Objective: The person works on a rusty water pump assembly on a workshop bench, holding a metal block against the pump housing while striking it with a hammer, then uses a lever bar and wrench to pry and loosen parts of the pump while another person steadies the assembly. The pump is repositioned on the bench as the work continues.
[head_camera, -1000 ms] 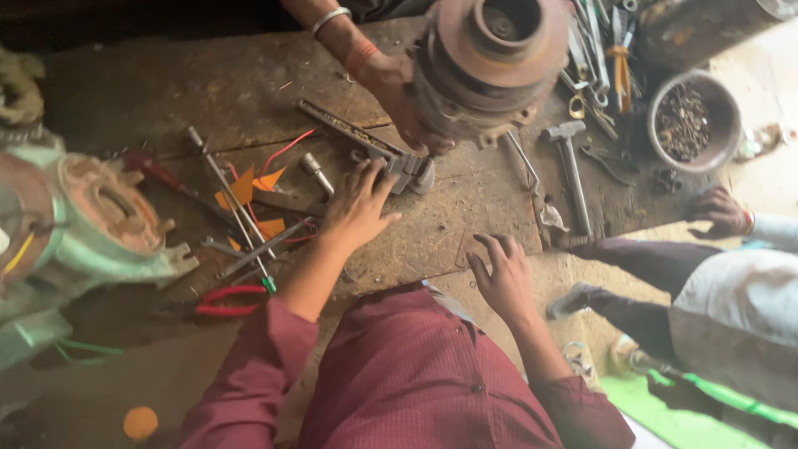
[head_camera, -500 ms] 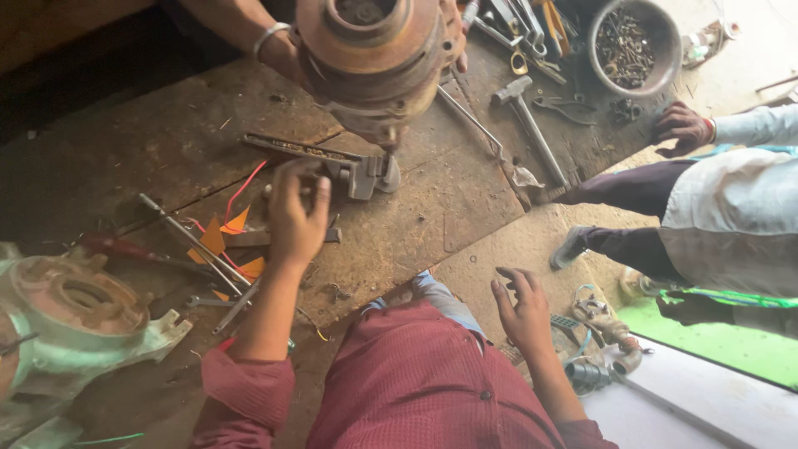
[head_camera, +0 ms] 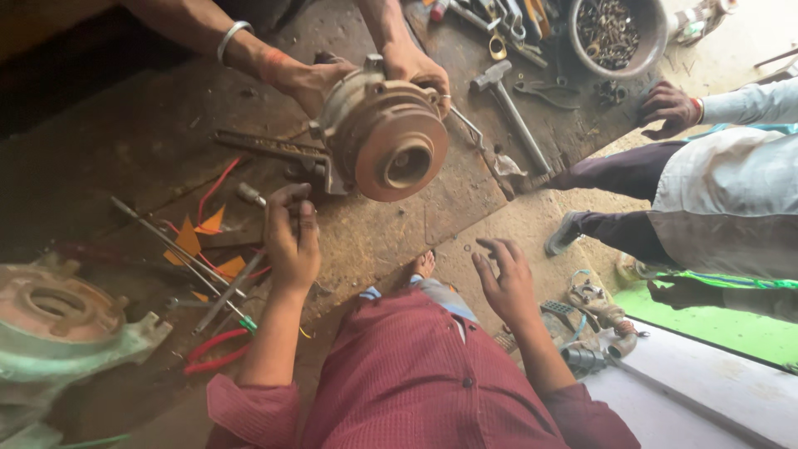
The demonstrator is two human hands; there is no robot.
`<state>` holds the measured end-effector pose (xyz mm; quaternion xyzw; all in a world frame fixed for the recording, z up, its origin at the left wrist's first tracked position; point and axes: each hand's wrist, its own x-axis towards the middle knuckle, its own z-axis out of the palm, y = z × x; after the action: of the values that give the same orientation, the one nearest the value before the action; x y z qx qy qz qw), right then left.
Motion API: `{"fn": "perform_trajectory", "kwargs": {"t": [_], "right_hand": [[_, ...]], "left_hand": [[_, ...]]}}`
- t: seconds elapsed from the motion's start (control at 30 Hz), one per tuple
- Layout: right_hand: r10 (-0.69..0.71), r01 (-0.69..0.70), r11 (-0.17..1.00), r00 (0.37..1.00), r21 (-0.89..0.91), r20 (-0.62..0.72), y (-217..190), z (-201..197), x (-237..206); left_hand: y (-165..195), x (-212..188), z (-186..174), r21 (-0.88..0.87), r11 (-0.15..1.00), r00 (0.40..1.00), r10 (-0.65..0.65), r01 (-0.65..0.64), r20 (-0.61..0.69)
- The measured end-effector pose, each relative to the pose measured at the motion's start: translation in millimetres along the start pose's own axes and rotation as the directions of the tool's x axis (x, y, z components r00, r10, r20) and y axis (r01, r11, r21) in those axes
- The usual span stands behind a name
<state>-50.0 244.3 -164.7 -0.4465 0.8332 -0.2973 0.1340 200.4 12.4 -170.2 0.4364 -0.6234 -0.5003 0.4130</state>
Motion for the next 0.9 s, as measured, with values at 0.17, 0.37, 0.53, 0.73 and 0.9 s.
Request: {"fn": "perform_trajectory", "kwargs": {"t": [0.17,0.37,0.53,0.73,0.9], "right_hand": [[-0.023,0.022,0.999,0.999,0.028,0.036,24.2,-17.6,13.4],[-0.030,0.027,0.999,0.997,0.047,0.071,59.6,-44.5,39.4],[-0.106,0.101,0.993,0.990,0.056,0.090,73.9,-67.1,60.5],[-0.280,0.284,0.959,0.941,0.010,0.190,39.0,-71.2,78.7],[-0.333,0.336,0.941,0.939,-0.027,0.082,-20.5,-48.4,105.8]], "left_hand": [[12.2,-8.7,32.1,0.219,0.914,0.936,0.352,-0.343,-0.004],[22.8,0.5,79.8,0.285,0.916,0.955,0.296,-0.282,-0.006],[14.4,1.2,108.5,0.394,0.875,0.949,0.314,-0.282,-0.016],[-11.5,-9.6,108.1,0.458,0.864,0.967,0.253,-0.211,-0.030],[-32.2,10.3,84.4,0.462,0.843,0.960,0.270,-0.276,0.081]]}}
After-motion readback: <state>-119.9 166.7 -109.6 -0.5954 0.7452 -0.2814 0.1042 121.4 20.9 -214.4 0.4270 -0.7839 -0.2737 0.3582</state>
